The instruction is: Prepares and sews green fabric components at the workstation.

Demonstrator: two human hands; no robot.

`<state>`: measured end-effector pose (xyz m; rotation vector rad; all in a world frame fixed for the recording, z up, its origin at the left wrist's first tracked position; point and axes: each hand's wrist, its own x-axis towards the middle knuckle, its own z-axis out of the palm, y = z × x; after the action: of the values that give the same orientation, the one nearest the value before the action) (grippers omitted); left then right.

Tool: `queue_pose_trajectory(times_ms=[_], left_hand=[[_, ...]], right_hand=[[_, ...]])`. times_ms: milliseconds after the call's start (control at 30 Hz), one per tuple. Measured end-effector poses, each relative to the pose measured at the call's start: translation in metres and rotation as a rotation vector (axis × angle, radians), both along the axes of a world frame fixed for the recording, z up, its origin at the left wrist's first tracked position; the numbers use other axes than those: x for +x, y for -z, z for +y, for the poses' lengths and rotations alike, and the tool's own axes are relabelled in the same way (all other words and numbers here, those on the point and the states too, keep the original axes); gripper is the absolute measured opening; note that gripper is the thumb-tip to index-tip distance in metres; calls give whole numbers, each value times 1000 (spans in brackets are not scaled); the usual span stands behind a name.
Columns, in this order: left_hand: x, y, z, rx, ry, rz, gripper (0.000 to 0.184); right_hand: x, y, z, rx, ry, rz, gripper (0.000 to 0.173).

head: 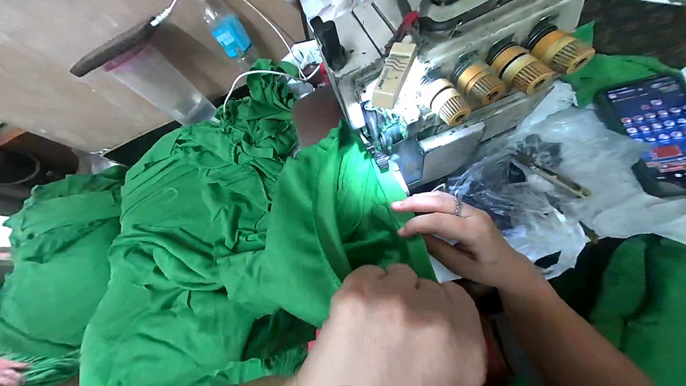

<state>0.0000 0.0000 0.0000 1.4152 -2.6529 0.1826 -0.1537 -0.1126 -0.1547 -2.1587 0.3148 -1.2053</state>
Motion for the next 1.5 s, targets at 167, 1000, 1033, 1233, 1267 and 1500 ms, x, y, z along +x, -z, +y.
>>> queue_pose_trajectory(times_ms=[167,1000,1033,1233,1267,1500], left_hand=[[-5,31,-19,-163,-63,-52,27],[-4,89,-31,-254,-358,366,10],[-3,88,-35,-258,-364,353,9],[5,84,-53,-324,-390,310,6],[6,84,-55,-341,-394,297,7],[18,88,-58,-359,-347,300,12]], right_hand=[[-1,-3,3,3,48,14,21],[5,16,-12,83,162,-207,15],[6,15,-12,95,164,-212,15],[11,14,-12,142,233,-193,15],[11,15,-11,152,247,-185,17],[10,18,-9,220,327,-177,24]])
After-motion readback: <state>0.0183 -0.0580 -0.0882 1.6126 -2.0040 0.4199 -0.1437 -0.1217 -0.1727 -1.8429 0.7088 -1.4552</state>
